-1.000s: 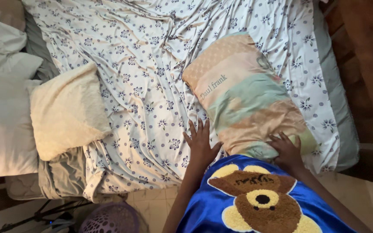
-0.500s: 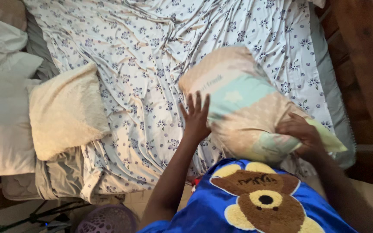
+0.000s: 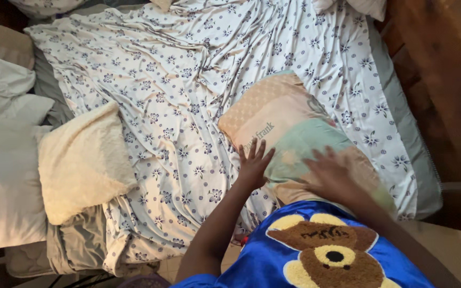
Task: The person folds a cow-patterned blanket and places it on a pile. They then fold a black garment and add it to the pile. Finally, they fold several pillows and stack them on top of the other items.
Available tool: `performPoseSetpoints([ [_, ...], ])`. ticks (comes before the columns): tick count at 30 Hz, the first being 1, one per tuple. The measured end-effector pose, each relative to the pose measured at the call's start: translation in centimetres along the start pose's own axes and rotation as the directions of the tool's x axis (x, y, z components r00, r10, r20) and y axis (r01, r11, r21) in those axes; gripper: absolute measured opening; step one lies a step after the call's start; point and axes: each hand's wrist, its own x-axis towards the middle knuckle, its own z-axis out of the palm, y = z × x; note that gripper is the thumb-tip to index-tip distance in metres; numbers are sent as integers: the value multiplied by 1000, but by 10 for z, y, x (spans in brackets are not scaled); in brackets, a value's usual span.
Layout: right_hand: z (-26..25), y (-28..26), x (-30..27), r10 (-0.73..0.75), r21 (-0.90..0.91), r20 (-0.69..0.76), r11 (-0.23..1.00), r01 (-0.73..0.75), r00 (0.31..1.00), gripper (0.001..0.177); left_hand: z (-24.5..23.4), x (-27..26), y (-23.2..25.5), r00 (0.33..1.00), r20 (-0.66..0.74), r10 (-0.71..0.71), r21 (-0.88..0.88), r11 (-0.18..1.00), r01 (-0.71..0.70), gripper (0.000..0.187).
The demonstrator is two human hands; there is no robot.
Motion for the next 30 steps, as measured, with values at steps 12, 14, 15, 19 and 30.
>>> performPoseSetpoints([
  [12,66,-52,70,9,-78,170,997,4,985,124,-9,-18,-24,979,-3,-202,-56,978,201,120],
  [14,72,-50,75,13,-106,184,994,7,983,117,-2,-21,-21,980,31,-198,-54,978,200,121],
  [15,77,-49,77,17,-119,192,993,6,981,113,2,-23,-20,981,25,-192,-61,979,193,120],
  [19,109,-36,96,-11,-89,28,996,14,1000,60,11,-24,-21,987,8,-161,-67,985,161,118],
  [30,134,-4,102,-71,22,-392,996,86,917,21,15,-31,-20,982,29,-188,-103,976,190,118],
])
